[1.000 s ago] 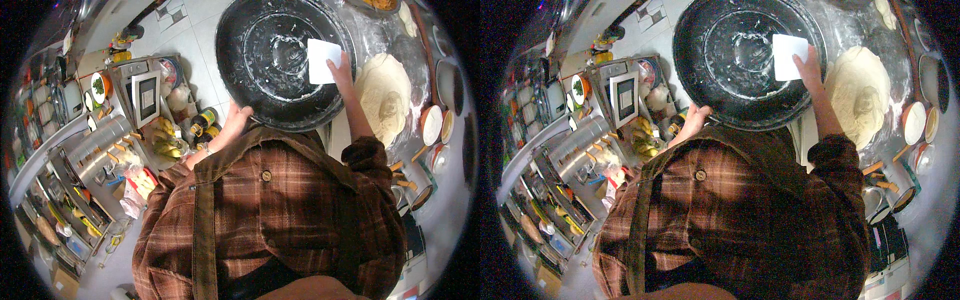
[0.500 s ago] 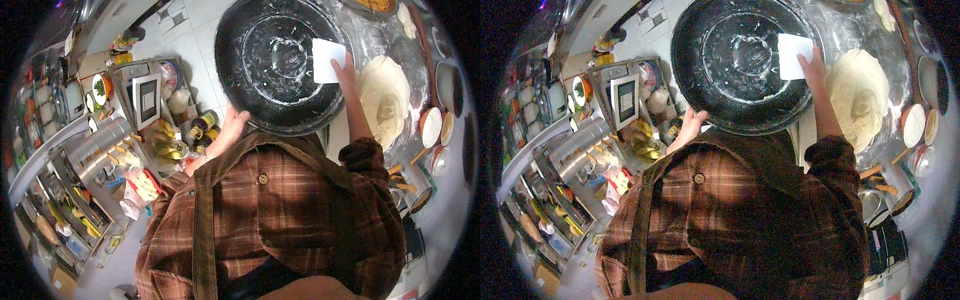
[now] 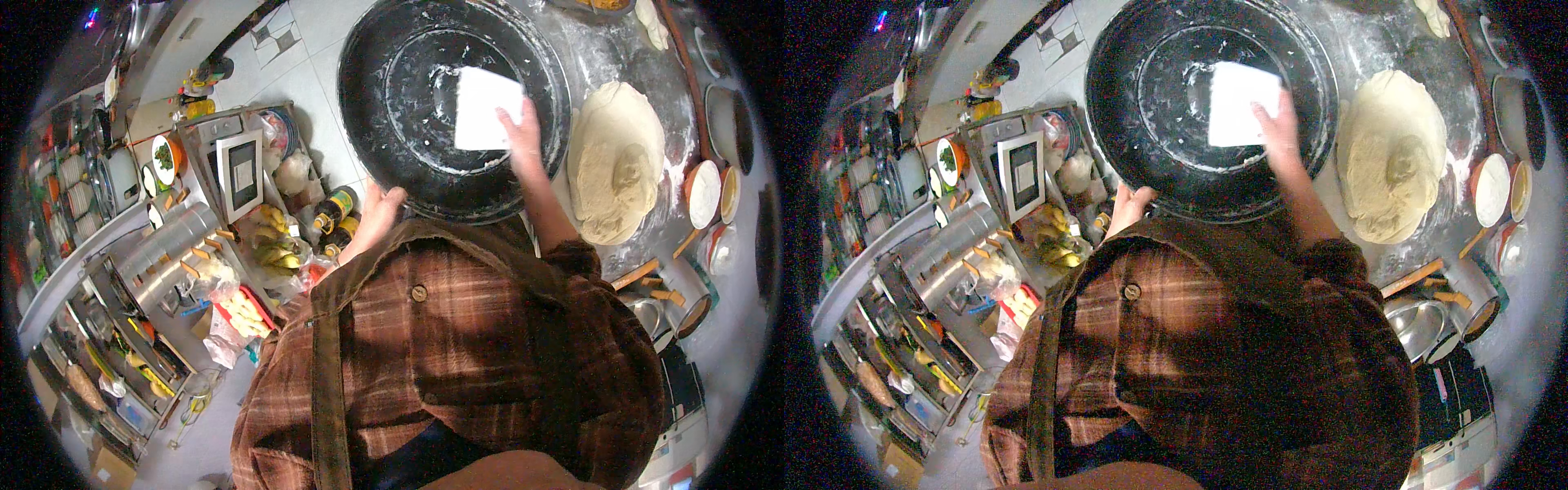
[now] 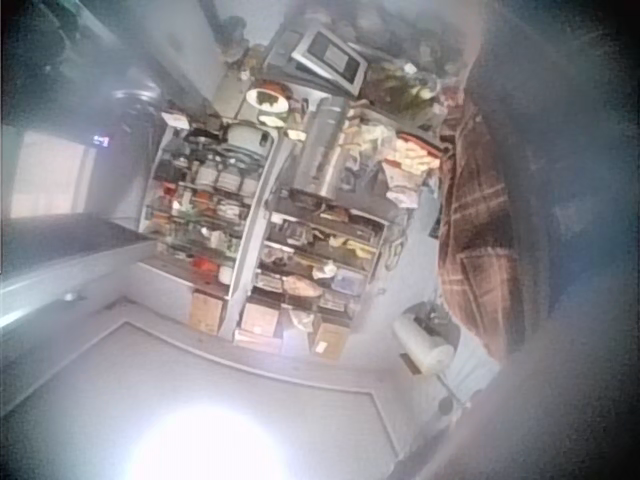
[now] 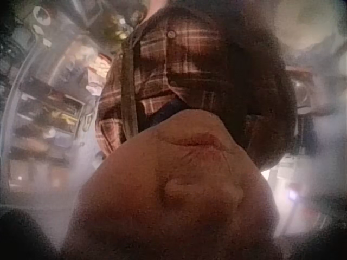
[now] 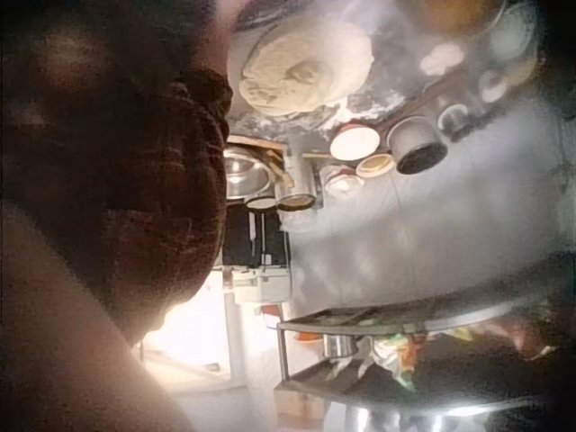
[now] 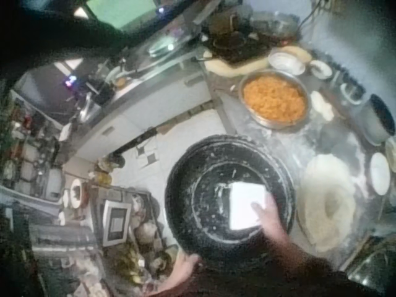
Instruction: The person kneads a large mass of dough on a floured countertop, uses a dough scraper to cut and move portions, and places dough pieces onto a tray. The person also moves a bowl of filling and a metal tray, then adds a small amount of red flakes from a jar into a bowl.
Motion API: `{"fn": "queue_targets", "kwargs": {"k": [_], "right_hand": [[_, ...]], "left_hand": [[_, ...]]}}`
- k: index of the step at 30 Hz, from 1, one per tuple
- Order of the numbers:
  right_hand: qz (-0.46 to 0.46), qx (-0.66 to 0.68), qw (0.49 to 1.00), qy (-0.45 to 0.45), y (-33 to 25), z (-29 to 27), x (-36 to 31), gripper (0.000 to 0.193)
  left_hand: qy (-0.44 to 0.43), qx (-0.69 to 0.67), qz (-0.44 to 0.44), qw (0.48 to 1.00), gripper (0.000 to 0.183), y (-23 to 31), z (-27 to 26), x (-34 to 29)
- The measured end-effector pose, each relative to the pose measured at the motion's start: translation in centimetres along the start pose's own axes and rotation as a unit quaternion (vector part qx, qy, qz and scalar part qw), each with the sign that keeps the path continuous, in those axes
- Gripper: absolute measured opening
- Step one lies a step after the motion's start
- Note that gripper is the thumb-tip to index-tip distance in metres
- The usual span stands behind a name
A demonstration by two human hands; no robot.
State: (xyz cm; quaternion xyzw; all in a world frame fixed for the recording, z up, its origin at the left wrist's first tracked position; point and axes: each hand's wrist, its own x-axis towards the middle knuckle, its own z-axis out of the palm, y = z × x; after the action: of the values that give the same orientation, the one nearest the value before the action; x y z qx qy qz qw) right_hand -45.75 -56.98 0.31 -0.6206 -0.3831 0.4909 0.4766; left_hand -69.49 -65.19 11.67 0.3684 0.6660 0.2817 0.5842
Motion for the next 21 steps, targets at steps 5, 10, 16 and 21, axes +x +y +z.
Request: {"fn": "queue_targets", "kwargs": {"k": [5, 10, 16, 21], "right_hand": [[0.024, -0.163, 0.980, 0.107, -0.9, -8.1, 2.1, 0.055], [0.064, -0.339, 0.934, 0.092, -0.8, -11.1, 2.6, 0.055], [-0.003, -0.358, 0.931, 0.067, 1.9, -11.8, 4.6, 0.057], [-0.017, -0.287, 0.956, 0.052, 4.9, -12.0, 6.0, 0.055]], "left_hand": [[-0.003, -0.112, -0.030, 0.993, 0.047, -0.6, 0.1, 0.4], [-0.004, -0.170, -0.059, 0.984, 0.050, 0.1, 0.3, 0.1], [0.007, -0.103, -0.084, 0.991, 0.051, 0.5, 0.5, 0.2], [-0.013, -0.080, -0.088, 0.993, 0.053, 0.0, 0.1, 0.5]]}}
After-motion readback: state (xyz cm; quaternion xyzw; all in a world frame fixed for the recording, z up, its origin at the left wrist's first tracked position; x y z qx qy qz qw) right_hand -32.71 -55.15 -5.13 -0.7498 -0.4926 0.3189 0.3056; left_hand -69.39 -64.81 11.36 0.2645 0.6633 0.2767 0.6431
